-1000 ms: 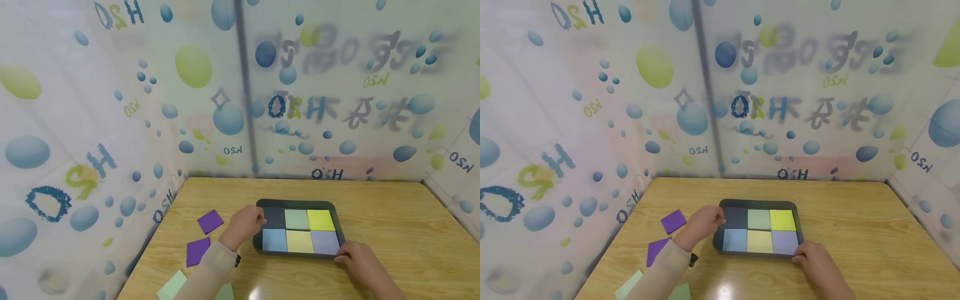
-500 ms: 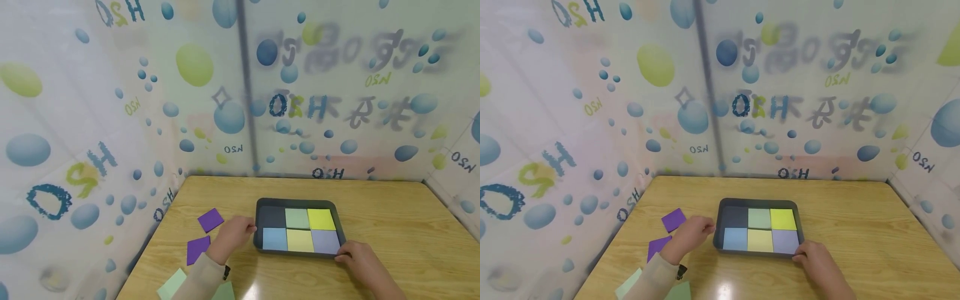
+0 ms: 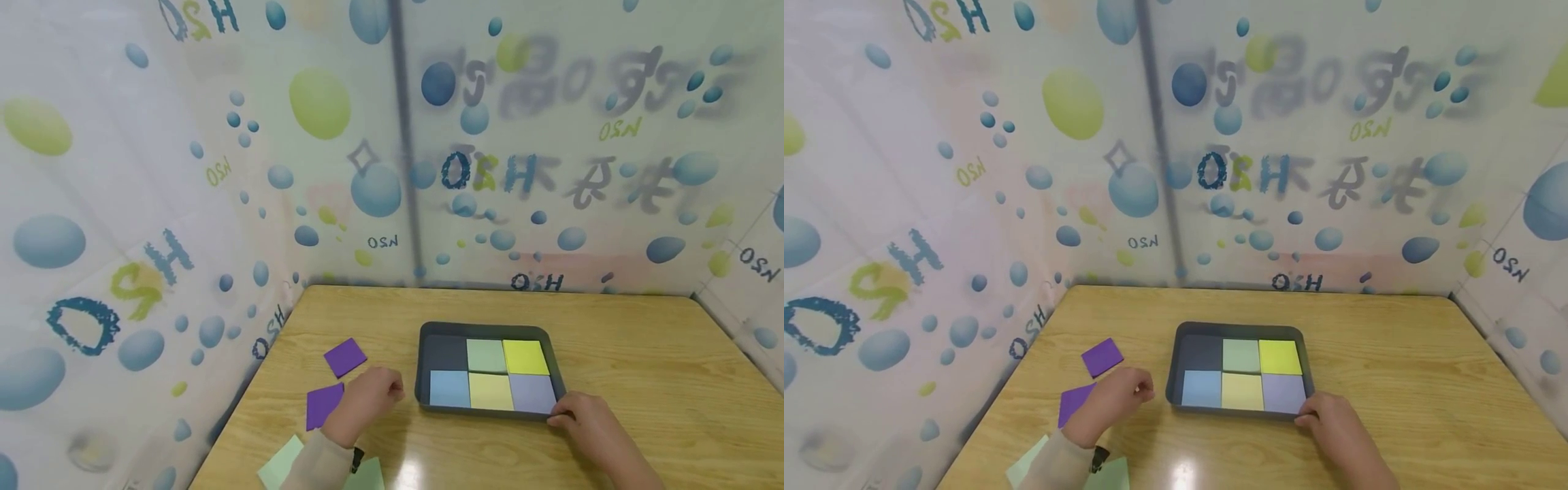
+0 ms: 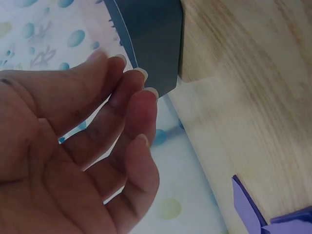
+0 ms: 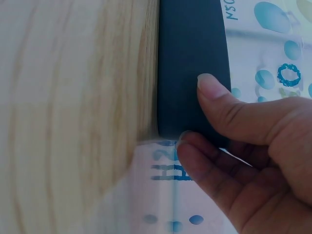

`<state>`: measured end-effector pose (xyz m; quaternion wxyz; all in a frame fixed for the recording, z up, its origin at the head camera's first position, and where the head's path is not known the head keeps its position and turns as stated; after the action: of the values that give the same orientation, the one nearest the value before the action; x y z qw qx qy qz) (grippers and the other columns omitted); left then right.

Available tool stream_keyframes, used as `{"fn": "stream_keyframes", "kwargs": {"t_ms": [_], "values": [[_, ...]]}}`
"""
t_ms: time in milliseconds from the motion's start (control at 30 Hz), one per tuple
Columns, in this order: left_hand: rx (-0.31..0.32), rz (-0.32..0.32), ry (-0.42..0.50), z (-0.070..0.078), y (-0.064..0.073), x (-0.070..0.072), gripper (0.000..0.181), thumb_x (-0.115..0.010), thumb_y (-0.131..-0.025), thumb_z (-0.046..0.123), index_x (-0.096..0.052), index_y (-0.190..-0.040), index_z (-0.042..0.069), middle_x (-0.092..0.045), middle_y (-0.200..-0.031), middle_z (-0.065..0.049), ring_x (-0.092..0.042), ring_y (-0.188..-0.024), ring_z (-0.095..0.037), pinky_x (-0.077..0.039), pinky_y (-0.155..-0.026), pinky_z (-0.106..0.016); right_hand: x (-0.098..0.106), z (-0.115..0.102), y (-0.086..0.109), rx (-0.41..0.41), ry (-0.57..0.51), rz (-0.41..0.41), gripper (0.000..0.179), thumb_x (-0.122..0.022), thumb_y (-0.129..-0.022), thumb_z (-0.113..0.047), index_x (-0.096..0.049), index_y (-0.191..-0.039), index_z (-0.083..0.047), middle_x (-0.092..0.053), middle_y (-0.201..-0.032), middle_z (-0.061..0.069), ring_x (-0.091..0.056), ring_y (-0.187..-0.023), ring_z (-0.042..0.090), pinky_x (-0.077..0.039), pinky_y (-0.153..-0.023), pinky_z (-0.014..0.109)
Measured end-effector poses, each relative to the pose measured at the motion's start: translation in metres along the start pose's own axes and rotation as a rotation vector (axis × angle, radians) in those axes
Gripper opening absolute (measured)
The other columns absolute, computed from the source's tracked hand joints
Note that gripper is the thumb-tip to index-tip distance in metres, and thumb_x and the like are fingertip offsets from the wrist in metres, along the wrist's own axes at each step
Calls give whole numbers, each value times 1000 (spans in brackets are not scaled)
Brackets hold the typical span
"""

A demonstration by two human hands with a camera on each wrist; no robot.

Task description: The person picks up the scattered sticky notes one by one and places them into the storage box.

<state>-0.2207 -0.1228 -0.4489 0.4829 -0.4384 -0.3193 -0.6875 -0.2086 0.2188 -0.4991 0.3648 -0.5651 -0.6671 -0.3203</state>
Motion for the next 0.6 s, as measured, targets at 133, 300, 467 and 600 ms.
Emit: {"fn": "stream_keyframes", "kwargs": {"t_ms": [133,300,467,600], "values": [[-16,-49,29,-5,6,-2,11,-76,-89,9,-71,-81,14,-68,-81,7,-56,-72,-5,-47,-63,-24,0,-1,0,9,4,3,9,-78,-85,-8,-74,-79,-14,-71,-85,-2,-64,-82,15,-58,-79,45],[-8,-53,45,-10,15,-4,18,-71,-95,20,-71,-78,13,-61,-72,8,-47,-62,-3,-41,-55,-22,1,-1,0,-5,1,-6,9,-78,-85,-8,-74,-79,-14,-71,-85,-2,-64,-82,15,-58,-79,45],[4,-62,22,-14,25,-6,21,-71,-95,20,-70,-76,12,-60,-70,8,-46,-60,-3,-40,-53,-23,1,-1,1,2,0,0,10,-78,-85,-7,-74,-79,-15,-71,-85,-1,-64,-82,15,-58,-80,45],[9,-78,-6,-18,31,-7,12,-75,-90,13,-71,-79,16,-65,-78,10,-52,-68,-3,-45,-60,-24,1,-1,1,2,-1,-4,10,-77,-85,-7,-75,-79,-15,-71,-85,-1,-63,-82,15,-58,-80,46]]}}
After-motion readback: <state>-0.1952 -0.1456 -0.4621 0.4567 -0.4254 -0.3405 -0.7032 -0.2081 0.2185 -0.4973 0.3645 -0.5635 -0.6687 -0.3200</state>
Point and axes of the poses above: each hand's wrist, its own y-axis away from the middle knuckle, its own x-axis out of the back of the hand, z = x × y, the point moved 7 cm from there along -y, towards the middle knuckle
